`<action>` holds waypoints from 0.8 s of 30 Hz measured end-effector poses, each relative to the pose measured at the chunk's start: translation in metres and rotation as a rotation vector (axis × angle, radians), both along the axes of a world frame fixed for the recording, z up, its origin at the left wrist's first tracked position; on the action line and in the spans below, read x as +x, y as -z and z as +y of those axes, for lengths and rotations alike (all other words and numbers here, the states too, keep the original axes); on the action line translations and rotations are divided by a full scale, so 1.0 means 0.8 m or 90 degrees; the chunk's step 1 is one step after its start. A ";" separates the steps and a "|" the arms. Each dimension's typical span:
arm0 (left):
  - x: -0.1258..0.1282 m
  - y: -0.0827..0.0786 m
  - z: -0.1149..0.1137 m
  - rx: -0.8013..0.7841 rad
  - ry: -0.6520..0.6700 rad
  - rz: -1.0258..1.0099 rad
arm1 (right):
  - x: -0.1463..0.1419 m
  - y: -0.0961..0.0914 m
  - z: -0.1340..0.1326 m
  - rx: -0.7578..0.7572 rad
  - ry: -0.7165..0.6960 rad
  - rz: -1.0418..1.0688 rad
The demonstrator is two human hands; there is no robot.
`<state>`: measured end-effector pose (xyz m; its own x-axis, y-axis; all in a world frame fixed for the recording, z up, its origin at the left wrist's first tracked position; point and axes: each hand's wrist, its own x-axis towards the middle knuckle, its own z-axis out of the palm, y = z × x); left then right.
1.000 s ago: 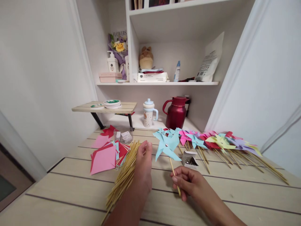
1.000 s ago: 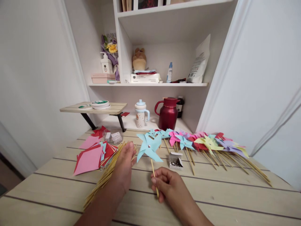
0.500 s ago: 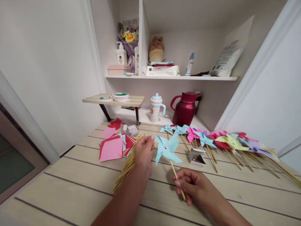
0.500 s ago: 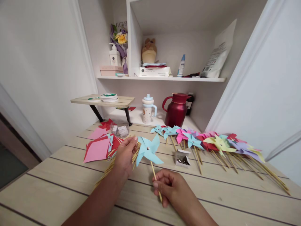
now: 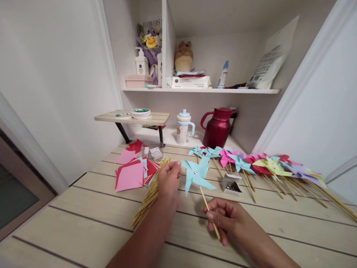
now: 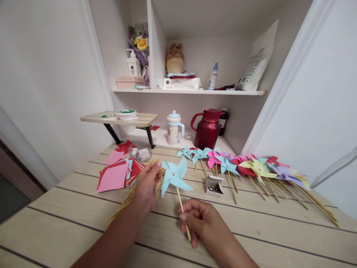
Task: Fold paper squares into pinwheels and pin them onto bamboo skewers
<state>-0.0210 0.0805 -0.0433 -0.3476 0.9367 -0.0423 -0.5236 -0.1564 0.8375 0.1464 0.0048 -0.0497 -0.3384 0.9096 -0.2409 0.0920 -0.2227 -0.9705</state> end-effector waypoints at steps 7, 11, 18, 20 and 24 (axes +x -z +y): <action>-0.002 0.000 0.001 0.006 -0.017 0.022 | 0.001 -0.007 -0.002 -0.016 -0.020 -0.014; -0.004 -0.003 0.001 0.014 -0.034 0.048 | 0.002 -0.010 -0.003 -0.021 -0.027 -0.023; -0.005 -0.004 0.002 0.031 -0.049 0.088 | 0.000 -0.007 -0.003 -0.016 -0.032 -0.027; -0.005 -0.005 0.002 0.033 -0.051 0.095 | 0.000 -0.008 -0.004 -0.021 -0.032 -0.032; -0.007 -0.006 0.004 0.039 -0.041 0.105 | 0.000 -0.011 -0.005 -0.023 -0.026 -0.038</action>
